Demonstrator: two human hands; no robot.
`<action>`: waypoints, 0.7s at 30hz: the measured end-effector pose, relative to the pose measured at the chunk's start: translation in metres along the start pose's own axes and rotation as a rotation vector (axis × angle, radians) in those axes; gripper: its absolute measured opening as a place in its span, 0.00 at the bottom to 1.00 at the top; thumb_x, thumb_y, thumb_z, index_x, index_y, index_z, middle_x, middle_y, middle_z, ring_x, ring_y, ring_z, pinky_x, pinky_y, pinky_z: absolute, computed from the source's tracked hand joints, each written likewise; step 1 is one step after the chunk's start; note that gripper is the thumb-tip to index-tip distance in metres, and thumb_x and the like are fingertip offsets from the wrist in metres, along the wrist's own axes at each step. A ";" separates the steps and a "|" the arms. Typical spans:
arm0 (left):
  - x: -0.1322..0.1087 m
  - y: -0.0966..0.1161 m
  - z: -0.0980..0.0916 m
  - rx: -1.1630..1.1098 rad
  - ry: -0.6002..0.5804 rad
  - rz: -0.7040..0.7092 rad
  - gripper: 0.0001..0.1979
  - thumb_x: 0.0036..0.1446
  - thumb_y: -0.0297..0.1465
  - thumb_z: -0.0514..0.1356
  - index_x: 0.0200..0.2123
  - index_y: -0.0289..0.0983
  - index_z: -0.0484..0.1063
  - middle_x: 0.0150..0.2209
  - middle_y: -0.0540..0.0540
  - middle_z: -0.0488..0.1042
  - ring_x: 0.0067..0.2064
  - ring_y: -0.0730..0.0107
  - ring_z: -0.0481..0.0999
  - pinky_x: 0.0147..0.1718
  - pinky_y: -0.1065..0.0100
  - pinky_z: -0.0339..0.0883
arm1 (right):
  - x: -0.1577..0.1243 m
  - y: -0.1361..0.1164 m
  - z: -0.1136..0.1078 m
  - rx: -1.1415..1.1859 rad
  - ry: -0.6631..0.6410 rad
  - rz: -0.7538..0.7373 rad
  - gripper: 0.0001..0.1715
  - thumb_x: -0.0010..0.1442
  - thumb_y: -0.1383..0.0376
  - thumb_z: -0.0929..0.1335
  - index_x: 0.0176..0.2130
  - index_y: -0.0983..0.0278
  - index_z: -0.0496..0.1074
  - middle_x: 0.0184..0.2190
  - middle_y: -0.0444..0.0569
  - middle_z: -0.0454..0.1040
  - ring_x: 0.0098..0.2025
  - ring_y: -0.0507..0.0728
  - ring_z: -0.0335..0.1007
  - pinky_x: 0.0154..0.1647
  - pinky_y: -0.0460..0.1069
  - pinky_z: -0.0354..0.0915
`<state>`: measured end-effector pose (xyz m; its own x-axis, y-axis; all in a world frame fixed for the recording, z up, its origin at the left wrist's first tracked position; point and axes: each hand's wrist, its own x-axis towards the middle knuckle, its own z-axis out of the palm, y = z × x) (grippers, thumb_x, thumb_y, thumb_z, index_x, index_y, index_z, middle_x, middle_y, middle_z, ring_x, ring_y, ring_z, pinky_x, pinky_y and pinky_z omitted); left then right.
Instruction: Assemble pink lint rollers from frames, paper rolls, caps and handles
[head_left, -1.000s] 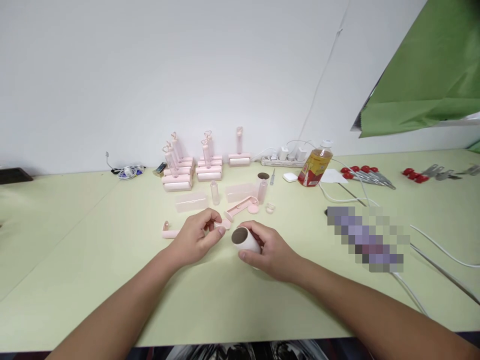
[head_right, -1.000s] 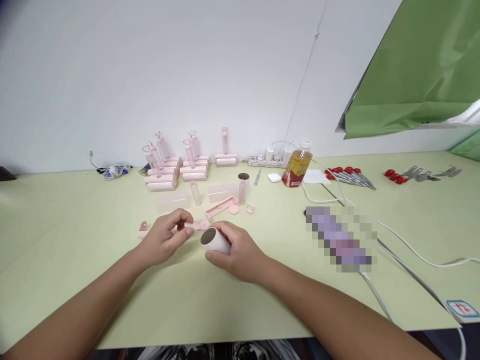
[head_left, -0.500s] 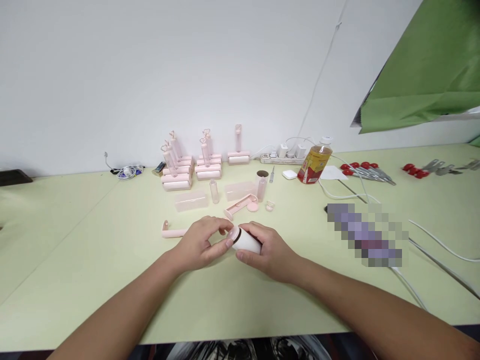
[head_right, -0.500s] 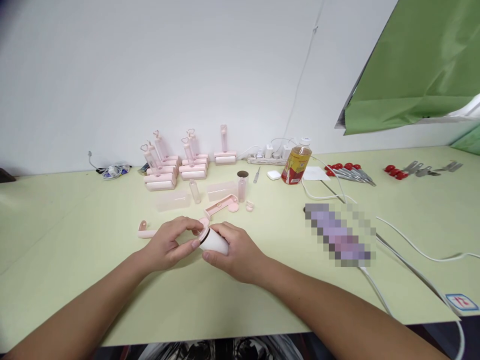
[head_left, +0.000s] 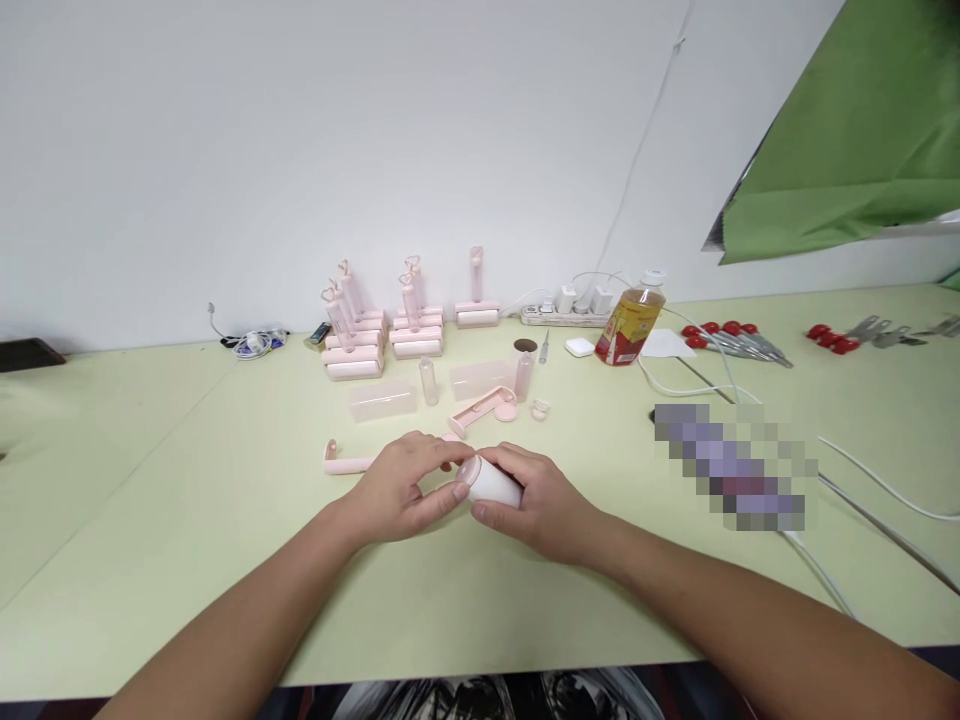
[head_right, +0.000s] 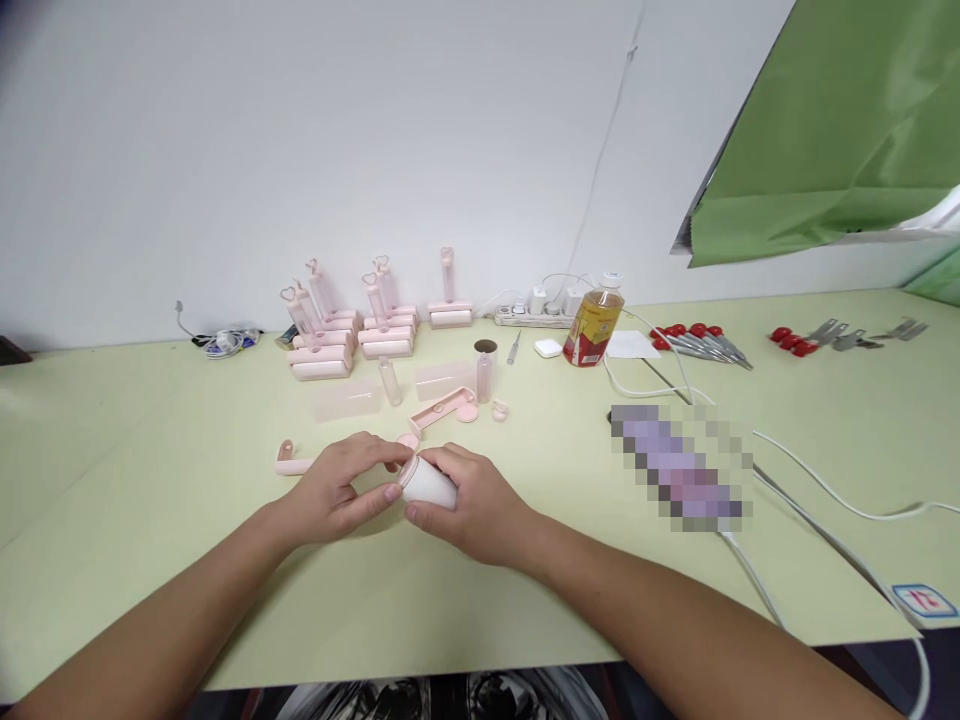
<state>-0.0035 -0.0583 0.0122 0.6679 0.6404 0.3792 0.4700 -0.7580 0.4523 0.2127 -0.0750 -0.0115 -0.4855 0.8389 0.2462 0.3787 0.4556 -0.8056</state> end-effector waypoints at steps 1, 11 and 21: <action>0.000 0.000 0.000 0.002 -0.005 -0.005 0.15 0.63 0.37 0.52 0.48 0.39 0.71 0.39 0.46 0.78 0.39 0.68 0.76 0.43 0.65 0.67 | 0.000 0.000 0.000 0.001 -0.002 -0.001 0.23 0.56 0.59 0.72 0.51 0.61 0.72 0.41 0.50 0.73 0.42 0.58 0.69 0.43 0.51 0.64; -0.006 -0.010 0.006 -0.026 0.172 0.009 0.24 0.58 0.37 0.59 0.57 0.41 0.60 0.49 0.41 0.69 0.43 0.65 0.71 0.39 0.63 0.69 | 0.000 -0.002 0.000 0.115 0.042 0.057 0.20 0.56 0.55 0.71 0.46 0.64 0.72 0.36 0.48 0.72 0.36 0.56 0.67 0.37 0.49 0.63; -0.005 0.003 0.008 -0.173 0.124 0.126 0.20 0.58 0.27 0.58 0.54 0.44 0.64 0.49 0.41 0.66 0.41 0.69 0.70 0.31 0.69 0.69 | 0.000 -0.006 -0.004 0.236 0.041 0.042 0.20 0.58 0.54 0.70 0.45 0.64 0.72 0.36 0.47 0.71 0.37 0.56 0.65 0.37 0.49 0.62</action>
<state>-0.0008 -0.0652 0.0048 0.6338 0.5608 0.5328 0.2748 -0.8071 0.5226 0.2141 -0.0767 -0.0048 -0.4389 0.8692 0.2276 0.2007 0.3417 -0.9181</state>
